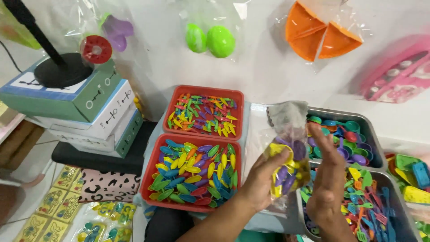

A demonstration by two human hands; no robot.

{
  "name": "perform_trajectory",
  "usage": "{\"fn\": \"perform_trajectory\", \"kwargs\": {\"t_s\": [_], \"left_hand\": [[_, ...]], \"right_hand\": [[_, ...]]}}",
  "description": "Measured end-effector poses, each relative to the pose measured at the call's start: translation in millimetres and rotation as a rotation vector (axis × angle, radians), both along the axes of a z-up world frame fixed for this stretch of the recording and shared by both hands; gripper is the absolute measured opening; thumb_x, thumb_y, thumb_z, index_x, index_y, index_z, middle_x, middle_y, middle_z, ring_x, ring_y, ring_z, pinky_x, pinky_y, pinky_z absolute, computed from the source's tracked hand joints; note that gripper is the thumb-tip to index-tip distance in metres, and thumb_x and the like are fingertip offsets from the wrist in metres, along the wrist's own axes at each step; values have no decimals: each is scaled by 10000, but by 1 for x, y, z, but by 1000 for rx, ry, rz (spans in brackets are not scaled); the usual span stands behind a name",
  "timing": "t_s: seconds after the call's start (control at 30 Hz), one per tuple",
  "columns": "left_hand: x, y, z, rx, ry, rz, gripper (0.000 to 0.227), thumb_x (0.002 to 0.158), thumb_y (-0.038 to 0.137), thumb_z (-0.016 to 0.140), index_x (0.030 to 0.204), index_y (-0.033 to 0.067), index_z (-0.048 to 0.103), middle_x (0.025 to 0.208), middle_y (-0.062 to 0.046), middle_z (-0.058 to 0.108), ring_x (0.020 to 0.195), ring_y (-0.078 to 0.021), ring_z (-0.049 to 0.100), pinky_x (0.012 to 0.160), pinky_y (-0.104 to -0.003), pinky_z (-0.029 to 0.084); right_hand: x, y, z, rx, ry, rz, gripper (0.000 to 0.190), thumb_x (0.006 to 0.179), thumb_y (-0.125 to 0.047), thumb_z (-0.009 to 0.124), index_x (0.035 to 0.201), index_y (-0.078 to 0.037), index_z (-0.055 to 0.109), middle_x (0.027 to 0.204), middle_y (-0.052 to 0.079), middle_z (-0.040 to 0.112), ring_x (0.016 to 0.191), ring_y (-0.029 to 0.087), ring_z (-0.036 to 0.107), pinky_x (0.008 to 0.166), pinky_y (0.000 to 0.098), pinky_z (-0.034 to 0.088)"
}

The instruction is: Cleaning small plastic toy utensils with a cloth and sorting them into trays.

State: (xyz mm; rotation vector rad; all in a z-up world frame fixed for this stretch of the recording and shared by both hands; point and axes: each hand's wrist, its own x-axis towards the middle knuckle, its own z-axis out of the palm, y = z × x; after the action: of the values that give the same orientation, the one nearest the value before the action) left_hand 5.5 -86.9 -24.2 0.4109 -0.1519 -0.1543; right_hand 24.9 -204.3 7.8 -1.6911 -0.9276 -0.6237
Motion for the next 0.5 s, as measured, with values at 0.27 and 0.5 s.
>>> {"fn": "perform_trajectory", "kwargs": {"t_s": [0.27, 0.5], "left_hand": [[0, 17, -5, 143, 13, 2, 376, 1007, 181, 547, 1314, -33, 586, 1136, -142, 692, 922, -166, 677, 774, -260, 545], [-4, 9, 19, 681, 19, 213, 363, 856, 40, 740, 1206, -30, 674, 1025, -99, 743, 849, -125, 673, 749, -236, 548]], "right_hand": [[40, -58, -37, 153, 1003, 241, 452, 838, -130, 680, 1254, 41, 639, 1047, 185, 712, 906, 259, 665, 810, 368, 522], [37, -62, -34, 279, 1009, 216, 270, 901, 28, 665, 1163, 80, 701, 992, 189, 753, 870, 229, 682, 812, 348, 542]]}}
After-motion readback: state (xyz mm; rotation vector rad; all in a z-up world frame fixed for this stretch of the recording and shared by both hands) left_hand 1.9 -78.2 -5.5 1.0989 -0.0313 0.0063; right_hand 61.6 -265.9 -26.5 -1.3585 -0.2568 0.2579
